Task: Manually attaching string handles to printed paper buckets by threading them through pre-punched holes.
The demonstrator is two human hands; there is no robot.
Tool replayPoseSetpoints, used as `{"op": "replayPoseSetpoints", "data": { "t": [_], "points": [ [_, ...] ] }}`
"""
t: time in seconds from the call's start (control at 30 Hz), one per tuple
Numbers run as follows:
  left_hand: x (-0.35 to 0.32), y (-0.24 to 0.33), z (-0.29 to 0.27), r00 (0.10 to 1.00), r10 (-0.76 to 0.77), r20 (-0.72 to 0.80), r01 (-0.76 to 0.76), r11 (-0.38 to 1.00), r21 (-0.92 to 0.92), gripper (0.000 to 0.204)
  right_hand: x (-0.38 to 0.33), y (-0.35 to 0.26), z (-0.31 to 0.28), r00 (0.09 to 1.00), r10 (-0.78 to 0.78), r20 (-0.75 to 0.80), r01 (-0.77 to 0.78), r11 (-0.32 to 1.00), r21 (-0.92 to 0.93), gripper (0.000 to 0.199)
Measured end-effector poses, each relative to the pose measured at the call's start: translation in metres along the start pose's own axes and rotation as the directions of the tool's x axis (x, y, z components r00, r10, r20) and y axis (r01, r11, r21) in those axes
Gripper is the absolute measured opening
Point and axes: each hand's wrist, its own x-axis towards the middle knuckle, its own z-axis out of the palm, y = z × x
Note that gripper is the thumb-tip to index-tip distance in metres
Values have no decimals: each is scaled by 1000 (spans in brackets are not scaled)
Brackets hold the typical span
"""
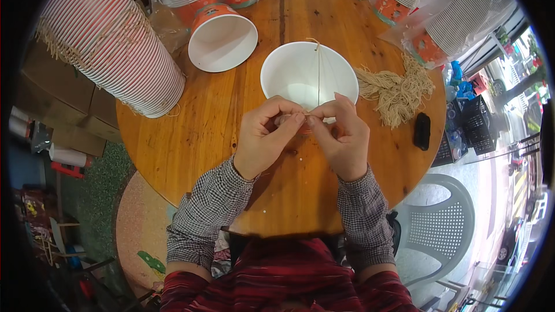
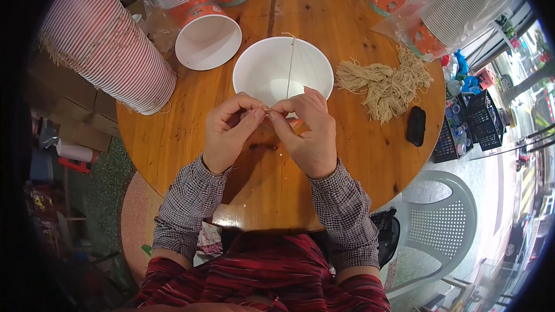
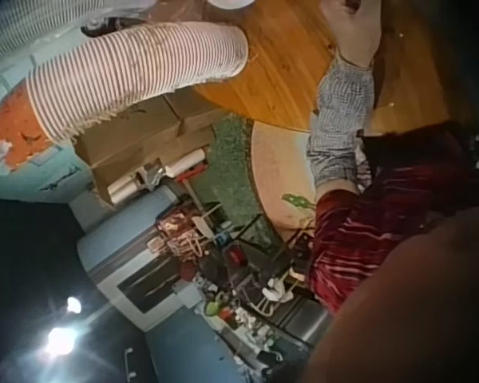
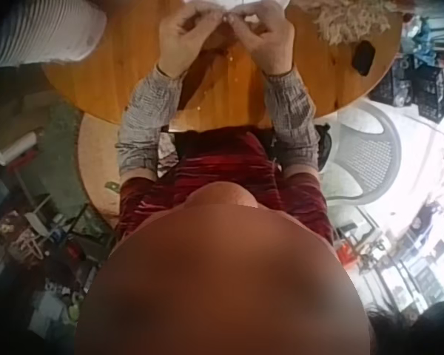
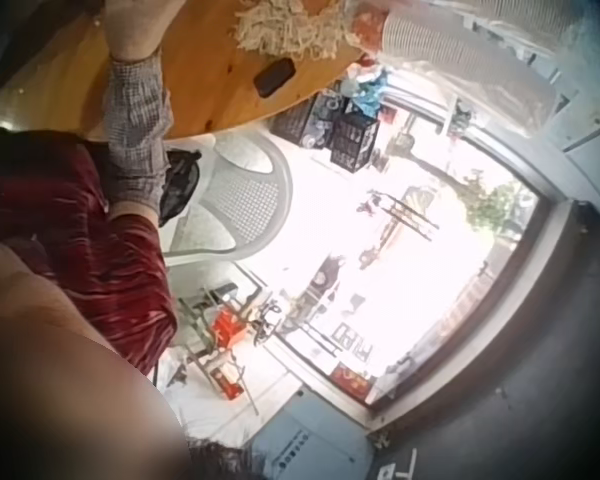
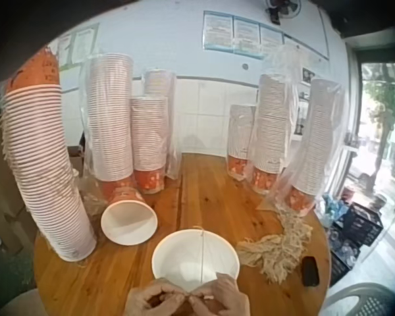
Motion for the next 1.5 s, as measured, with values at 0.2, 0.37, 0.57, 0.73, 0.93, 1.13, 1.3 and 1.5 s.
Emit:
{"op": "replayPoseSetpoints", "data": {
  "t": [0.2, 0.37, 0.57, 0.73, 0.93, 1.13, 1.3, 1.5],
  "points": [
    [1, 1, 4, 996, -4, -92, -1, 999, -52, 2, -3, 0, 4, 998, -56, -23, 56, 998, -6, 10],
    [-2, 3, 4, 995, 21, -101, -5, 987, 158, 2, -3, -1, 6, 994, -96, -45, 97, 995, 9, 13],
    [-1, 4, 3, 954, 298, 30, -273, 825, 495, 6, -5, 2, 4, 998, -36, -46, 38, 998, 53, 13],
    [-4, 7, 0, 989, 149, 21, -140, 864, 484, 6, -2, 0, 2, 993, -107, -40, 106, 994, -19, 13],
    [1, 16, -8, 937, -338, 90, 347, 931, -117, 10, -1, -4, 2, 989, -149, -12, 145, 979, -140, 13],
    [1, 20, -16, 870, -422, 257, 494, 727, -478, 14, -4, -4, 8, 992, -129, -16, 127, 989, -70, 13],
    [0, 20, -13, 890, -415, 187, 453, 771, -448, 15, -6, -7, 12, 988, -150, -42, 147, 987, -65, 14],
    [-1, 19, -8, 912, -400, 89, 403, 837, -371, 14, -8, -7, 14, 985, -129, -117, 130, 991, 4, 16]
  ]
}}
